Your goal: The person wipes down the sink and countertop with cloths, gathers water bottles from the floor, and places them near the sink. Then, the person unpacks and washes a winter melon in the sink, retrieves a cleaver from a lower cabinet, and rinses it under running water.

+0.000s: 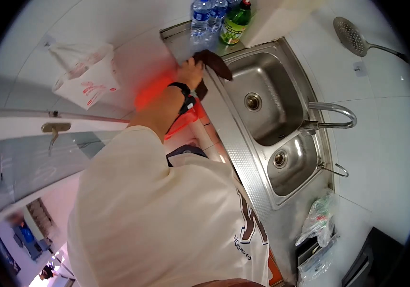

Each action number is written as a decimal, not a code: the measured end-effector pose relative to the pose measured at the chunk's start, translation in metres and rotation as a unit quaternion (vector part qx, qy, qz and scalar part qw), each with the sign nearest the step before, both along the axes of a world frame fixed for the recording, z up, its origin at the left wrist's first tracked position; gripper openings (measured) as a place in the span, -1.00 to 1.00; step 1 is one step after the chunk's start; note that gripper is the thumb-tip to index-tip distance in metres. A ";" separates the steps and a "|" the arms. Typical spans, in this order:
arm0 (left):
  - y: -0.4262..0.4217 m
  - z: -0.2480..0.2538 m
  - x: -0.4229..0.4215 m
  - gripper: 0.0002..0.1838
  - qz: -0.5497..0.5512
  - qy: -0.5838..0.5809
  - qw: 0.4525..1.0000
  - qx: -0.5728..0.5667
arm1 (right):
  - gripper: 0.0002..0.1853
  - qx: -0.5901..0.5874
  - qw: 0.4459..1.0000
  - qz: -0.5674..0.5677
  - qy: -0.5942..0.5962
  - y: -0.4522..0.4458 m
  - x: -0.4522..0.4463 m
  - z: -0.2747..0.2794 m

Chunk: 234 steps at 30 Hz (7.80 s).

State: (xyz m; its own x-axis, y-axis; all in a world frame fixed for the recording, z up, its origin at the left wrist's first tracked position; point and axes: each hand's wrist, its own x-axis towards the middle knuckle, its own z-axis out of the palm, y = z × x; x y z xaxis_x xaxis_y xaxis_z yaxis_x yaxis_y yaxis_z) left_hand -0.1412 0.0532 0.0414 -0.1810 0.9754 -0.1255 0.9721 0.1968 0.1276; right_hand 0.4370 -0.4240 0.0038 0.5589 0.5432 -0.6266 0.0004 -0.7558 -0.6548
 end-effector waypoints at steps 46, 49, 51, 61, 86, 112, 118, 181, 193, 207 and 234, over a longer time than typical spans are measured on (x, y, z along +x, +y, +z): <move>-0.044 -0.037 0.014 -0.50 -0.349 0.002 0.928 0.129 | -0.55 -0.138 0.987 0.006 -0.084 -0.039 -0.107 -0.031; -0.061 -0.031 0.039 -0.49 -0.484 -0.013 0.869 0.104 | -0.54 -0.074 0.993 0.017 -0.086 -0.026 -0.125 -0.012; -0.071 -0.031 0.062 -0.49 -0.522 -0.037 0.847 0.096 | -0.54 -0.084 0.994 0.024 -0.069 -0.019 -0.135 -0.001; -0.157 -0.018 0.217 -0.41 -0.651 -0.072 0.754 0.060 | -0.55 -0.118 0.990 -0.038 -0.061 -0.130 -0.114 -0.011; -0.324 -0.006 0.561 -0.15 -0.717 -0.003 0.697 -0.012 | -0.54 -0.066 0.907 -0.416 0.005 -0.422 -0.146 -0.090; -0.204 0.017 0.333 -0.19 -0.492 -0.064 0.867 0.042 | -0.57 0.019 0.979 -0.172 -0.105 -0.245 0.087 -0.038; -0.201 0.019 0.336 -0.17 -0.522 -0.080 0.847 0.060 | -0.56 0.085 0.974 -0.111 -0.178 -0.126 0.180 0.046; -0.385 0.153 0.769 -0.25 -0.649 -0.142 0.650 0.369 | 0.01 0.220 0.846 0.094 -0.476 -0.029 0.353 0.134; -0.360 0.119 0.828 -0.68 -0.659 -0.067 0.721 0.204 | -0.01 0.165 0.946 0.197 -0.197 -0.051 0.359 0.162; -0.385 0.152 0.762 -0.91 -0.803 -0.151 0.565 0.116 | -0.06 0.303 0.858 0.057 -0.412 -0.042 0.346 0.186; -0.350 0.089 0.781 -0.54 -0.570 -0.224 0.789 -0.051 | -0.55 0.207 0.956 -0.050 -0.200 -0.071 0.413 0.055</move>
